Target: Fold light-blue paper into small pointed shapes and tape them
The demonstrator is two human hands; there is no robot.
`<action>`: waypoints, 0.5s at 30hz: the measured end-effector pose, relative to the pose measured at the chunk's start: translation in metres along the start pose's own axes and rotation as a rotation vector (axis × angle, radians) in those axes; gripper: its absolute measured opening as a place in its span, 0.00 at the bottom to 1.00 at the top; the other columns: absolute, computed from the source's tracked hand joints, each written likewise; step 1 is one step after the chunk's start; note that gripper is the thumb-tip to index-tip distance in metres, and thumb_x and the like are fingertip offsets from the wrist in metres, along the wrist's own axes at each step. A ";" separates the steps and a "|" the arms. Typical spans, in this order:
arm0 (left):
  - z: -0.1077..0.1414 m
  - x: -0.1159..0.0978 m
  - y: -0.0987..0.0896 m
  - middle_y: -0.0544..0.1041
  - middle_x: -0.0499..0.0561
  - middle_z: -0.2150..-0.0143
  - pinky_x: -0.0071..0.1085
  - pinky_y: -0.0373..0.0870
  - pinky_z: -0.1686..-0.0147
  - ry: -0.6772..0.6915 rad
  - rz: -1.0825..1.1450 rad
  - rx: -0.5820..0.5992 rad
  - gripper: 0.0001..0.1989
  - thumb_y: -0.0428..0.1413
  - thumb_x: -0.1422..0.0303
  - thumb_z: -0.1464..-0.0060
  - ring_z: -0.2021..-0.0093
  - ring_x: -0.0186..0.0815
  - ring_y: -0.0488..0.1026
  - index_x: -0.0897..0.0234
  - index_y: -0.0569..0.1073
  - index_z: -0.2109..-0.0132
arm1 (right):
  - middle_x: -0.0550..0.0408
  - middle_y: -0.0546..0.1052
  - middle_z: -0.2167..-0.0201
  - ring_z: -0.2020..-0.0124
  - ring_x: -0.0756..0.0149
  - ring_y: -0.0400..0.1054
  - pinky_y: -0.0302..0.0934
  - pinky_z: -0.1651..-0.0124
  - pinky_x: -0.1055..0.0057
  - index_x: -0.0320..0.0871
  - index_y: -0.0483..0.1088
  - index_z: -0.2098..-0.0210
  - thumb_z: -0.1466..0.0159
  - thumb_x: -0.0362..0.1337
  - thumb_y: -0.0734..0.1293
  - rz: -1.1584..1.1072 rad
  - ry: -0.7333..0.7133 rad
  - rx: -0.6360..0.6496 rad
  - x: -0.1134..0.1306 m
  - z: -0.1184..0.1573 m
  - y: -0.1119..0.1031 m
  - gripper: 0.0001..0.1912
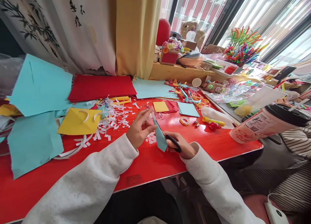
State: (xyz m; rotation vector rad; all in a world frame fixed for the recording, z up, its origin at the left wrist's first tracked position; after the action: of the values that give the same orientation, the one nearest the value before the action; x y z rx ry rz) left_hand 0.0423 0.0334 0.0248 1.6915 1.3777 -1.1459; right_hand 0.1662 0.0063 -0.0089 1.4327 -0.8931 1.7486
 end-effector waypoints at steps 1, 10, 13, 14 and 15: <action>0.000 -0.001 0.000 0.55 0.53 0.49 0.28 0.69 0.67 -0.002 0.009 -0.004 0.27 0.54 0.68 0.54 0.70 0.24 0.63 0.54 0.59 0.46 | 0.60 0.60 0.82 0.83 0.79 0.51 0.42 0.84 0.79 0.36 0.64 0.62 0.53 0.53 0.64 -0.007 0.002 0.002 -0.001 0.000 0.000 0.28; 0.000 -0.005 0.003 0.55 0.53 0.49 0.26 0.69 0.67 0.017 0.016 -0.012 0.27 0.54 0.70 0.54 0.71 0.24 0.63 0.55 0.58 0.45 | 0.51 0.64 0.67 0.78 0.75 0.58 0.59 0.83 0.76 0.41 0.62 0.53 0.51 0.52 0.63 -0.113 -0.065 0.089 -0.005 -0.003 0.002 0.31; -0.002 -0.004 -0.004 0.56 0.53 0.49 0.25 0.69 0.68 0.004 -0.019 -0.054 0.27 0.54 0.70 0.54 0.70 0.24 0.63 0.56 0.58 0.45 | 0.47 0.63 0.60 0.69 0.68 0.61 0.64 0.79 0.73 0.42 0.61 0.52 0.51 0.53 0.63 -0.169 -0.089 0.101 -0.003 -0.002 0.003 0.32; -0.003 -0.004 -0.008 0.55 0.53 0.49 0.25 0.69 0.67 0.007 -0.032 -0.076 0.27 0.54 0.70 0.54 0.70 0.23 0.63 0.56 0.58 0.45 | 0.46 0.63 0.59 0.67 0.66 0.61 0.65 0.78 0.72 0.43 0.61 0.52 0.51 0.54 0.62 -0.183 -0.105 0.099 -0.002 -0.002 0.003 0.32; -0.003 -0.005 -0.010 0.55 0.53 0.48 0.25 0.68 0.66 0.013 -0.042 -0.087 0.27 0.54 0.70 0.54 0.70 0.23 0.63 0.56 0.58 0.45 | 0.46 0.63 0.58 0.66 0.66 0.61 0.65 0.77 0.71 0.43 0.61 0.52 0.52 0.54 0.62 -0.188 -0.121 0.097 -0.001 -0.001 0.003 0.32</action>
State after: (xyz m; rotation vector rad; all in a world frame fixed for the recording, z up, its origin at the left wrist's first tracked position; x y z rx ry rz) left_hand 0.0327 0.0364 0.0310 1.6186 1.4557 -1.0840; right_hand 0.1632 0.0058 -0.0101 1.6453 -0.7171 1.5976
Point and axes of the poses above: each hand's wrist, its own z-axis away from the middle knuckle, its own y-axis out of the palm, x = y × z, the point moved 7 cm from there along -z, towards the middle knuckle
